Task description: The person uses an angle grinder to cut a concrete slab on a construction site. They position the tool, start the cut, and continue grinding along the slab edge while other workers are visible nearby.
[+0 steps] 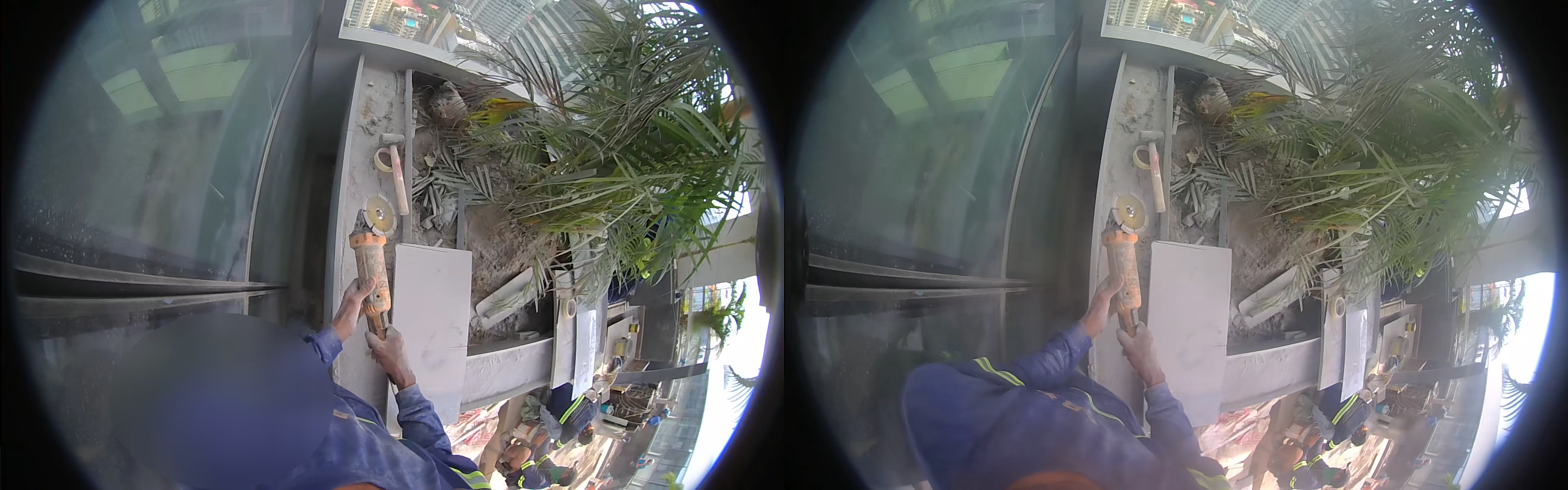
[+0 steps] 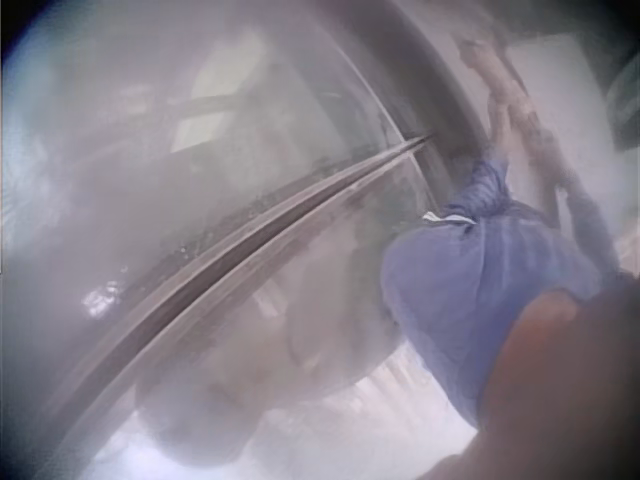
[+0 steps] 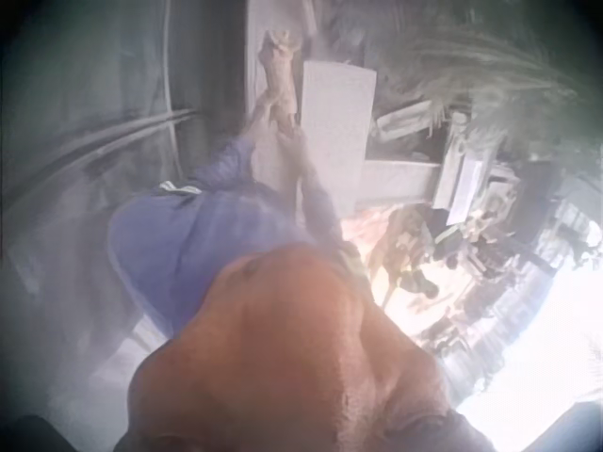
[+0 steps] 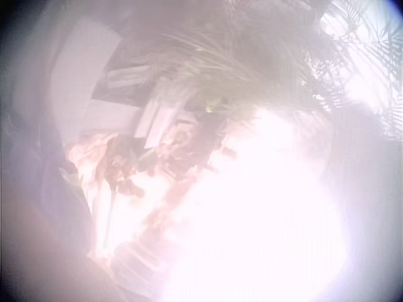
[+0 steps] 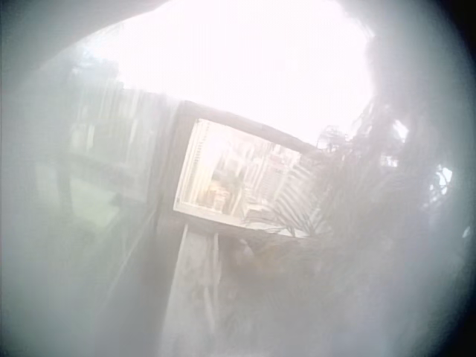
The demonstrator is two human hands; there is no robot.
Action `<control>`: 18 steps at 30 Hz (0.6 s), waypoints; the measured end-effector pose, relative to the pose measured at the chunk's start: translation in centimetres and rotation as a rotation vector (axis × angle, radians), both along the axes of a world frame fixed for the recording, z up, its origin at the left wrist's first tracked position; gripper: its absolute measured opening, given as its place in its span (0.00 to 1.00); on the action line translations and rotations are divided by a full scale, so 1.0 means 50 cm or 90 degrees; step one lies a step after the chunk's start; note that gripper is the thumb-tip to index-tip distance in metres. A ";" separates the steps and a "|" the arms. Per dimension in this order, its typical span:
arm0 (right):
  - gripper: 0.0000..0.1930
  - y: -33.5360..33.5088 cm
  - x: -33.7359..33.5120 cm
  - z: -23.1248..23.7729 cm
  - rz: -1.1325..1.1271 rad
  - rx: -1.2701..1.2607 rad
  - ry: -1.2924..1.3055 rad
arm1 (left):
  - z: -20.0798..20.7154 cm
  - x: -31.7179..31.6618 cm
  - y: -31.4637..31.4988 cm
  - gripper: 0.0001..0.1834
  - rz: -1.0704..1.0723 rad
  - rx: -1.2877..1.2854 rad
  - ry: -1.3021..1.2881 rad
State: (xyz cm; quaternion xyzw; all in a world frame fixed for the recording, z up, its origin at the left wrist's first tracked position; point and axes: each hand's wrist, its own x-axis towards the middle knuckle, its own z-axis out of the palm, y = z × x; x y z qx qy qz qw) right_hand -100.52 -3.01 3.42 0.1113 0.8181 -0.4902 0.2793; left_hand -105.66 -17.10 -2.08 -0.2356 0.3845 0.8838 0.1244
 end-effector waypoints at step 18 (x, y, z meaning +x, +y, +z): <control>0.22 -0.190 -0.360 0.168 0.069 0.312 0.407 | 0.261 -0.454 -0.152 0.24 0.055 -0.093 0.247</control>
